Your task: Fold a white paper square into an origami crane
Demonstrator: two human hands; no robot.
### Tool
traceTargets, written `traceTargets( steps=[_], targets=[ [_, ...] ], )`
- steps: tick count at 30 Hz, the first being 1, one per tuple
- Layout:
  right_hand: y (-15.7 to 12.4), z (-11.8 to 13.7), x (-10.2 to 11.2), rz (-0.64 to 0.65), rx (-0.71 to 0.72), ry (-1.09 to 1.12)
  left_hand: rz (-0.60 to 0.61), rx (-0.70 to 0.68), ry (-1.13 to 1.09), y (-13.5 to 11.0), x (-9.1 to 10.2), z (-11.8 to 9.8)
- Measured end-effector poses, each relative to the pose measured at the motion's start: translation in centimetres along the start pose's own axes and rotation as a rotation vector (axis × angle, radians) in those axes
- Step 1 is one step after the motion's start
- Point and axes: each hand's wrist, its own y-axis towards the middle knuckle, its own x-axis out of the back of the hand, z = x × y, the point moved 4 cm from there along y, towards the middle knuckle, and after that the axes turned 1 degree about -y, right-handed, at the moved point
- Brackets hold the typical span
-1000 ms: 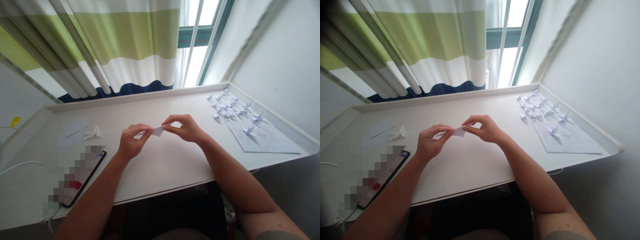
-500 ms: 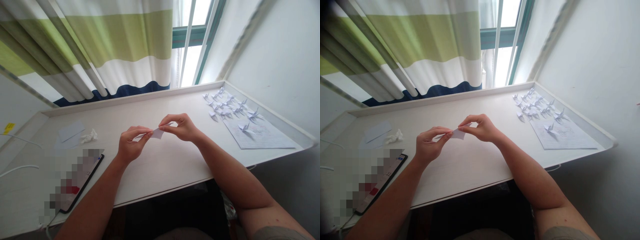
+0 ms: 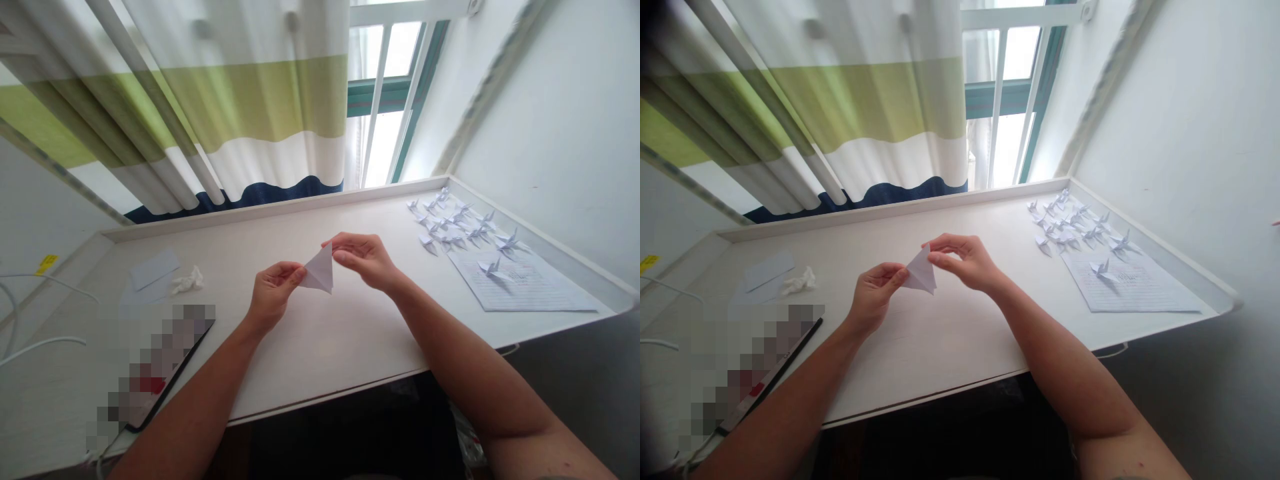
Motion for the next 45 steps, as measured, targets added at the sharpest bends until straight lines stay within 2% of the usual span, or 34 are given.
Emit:
traceTargets(
  steps=[4,10,15,19,21,24,29,33,37,41,45],
  targets=[
    [-0.9,0.5,-2.4,-0.024,0.086,-0.034,0.125,0.094,-0.039,-0.4,-1.1,1.0],
    [-1.0,1.0,-2.4,-0.057,0.109,-0.081,0.183,0.103,-0.006,-0.3,-1.1,1.7],
    [-1.0,1.4,-2.1,-0.102,0.129,-0.133,0.134,0.090,0.013,-0.2,-1.0,1.4],
    [-0.7,0.5,-0.9,-0.252,0.042,-0.169,0.032,0.028,0.108,-0.1,-0.6,0.8],
    [-0.4,-0.4,-0.1,-0.348,0.011,-0.116,-0.008,-0.035,0.184,-0.1,-0.3,0.6],
    [0.0,-1.6,0.7,-0.455,-0.042,-0.065,-0.013,-0.093,0.301,0.0,0.1,0.5],
    [0.3,-2.6,0.7,-0.462,-0.085,-0.025,0.032,-0.093,0.343,0.0,0.1,0.1],
    [0.3,-2.6,0.6,-0.446,-0.084,-0.005,0.120,-0.088,0.466,0.0,-0.2,-0.3],
    [0.3,-2.8,0.9,-0.430,-0.090,0.010,0.141,-0.104,0.554,0.0,-0.3,-0.5],
    [0.8,-3.2,0.9,-0.349,-0.172,0.012,0.212,-0.012,0.508,0.5,-0.9,-0.2],
    [1.9,-2.9,0.8,-0.341,-0.191,-0.014,0.284,-0.022,0.436,1.8,-1.4,-0.4]
  ],
)
